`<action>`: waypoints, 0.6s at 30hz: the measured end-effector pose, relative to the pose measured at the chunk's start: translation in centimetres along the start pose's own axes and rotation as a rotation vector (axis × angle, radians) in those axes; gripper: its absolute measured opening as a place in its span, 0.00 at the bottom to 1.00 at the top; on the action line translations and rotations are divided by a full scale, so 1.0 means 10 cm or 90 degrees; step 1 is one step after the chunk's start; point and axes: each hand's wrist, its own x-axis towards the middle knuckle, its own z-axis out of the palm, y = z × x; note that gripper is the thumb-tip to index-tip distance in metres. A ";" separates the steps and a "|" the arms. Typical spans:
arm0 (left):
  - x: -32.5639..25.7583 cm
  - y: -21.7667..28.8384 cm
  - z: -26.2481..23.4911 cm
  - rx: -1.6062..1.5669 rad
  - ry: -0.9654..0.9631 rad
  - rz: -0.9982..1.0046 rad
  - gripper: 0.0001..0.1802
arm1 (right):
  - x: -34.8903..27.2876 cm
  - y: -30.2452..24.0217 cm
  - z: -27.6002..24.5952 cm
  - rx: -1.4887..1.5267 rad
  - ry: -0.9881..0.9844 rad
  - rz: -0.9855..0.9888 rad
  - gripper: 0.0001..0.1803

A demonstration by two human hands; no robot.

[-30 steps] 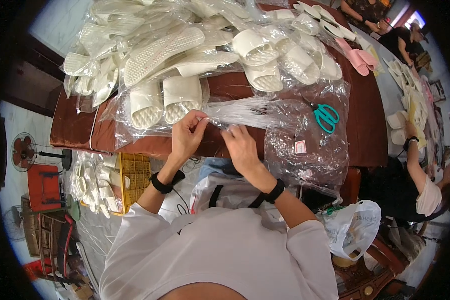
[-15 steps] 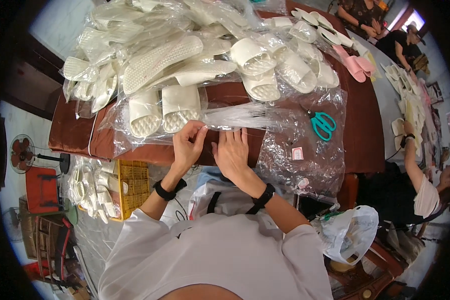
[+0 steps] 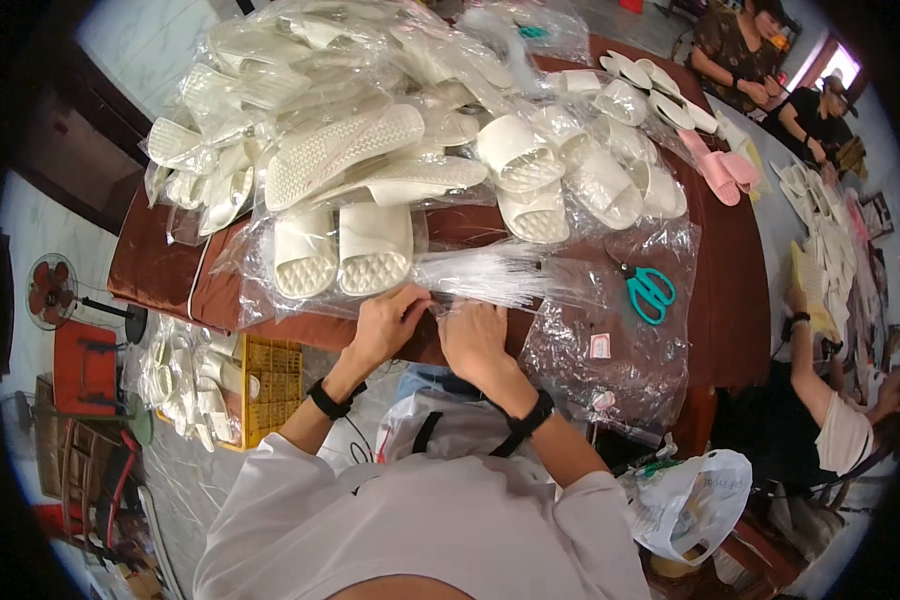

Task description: Attaching plastic pairing tags to slippers and placing them into individual plastic bags.

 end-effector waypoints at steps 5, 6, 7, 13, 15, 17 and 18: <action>0.02 -0.05 0.00 0.029 -0.026 -0.012 0.06 | -0.53 -0.06 -0.36 -0.003 0.026 -0.134 0.23; -0.03 -0.07 -0.07 0.020 -0.048 -0.019 0.07 | -0.61 -0.08 -0.38 0.076 0.023 -0.134 0.19; -0.02 0.00 -0.15 0.013 -0.077 -0.016 0.11 | -0.71 -0.07 -0.44 0.145 0.024 -0.121 0.16; 0.26 0.27 -0.99 -0.072 -0.165 -0.075 0.19 | -0.76 -0.12 -0.95 0.369 0.158 -0.074 0.07; 0.45 0.22 -1.19 0.002 0.034 -0.093 0.20 | -0.59 -0.16 -1.14 0.365 0.176 -0.080 0.07; 0.61 0.13 -1.34 0.066 0.151 -0.066 0.20 | -0.37 -0.17 -1.25 0.340 0.203 -0.097 0.07; 0.66 0.04 -1.37 0.072 0.155 -0.039 0.20 | -0.21 -0.14 -1.23 0.304 0.221 -0.136 0.09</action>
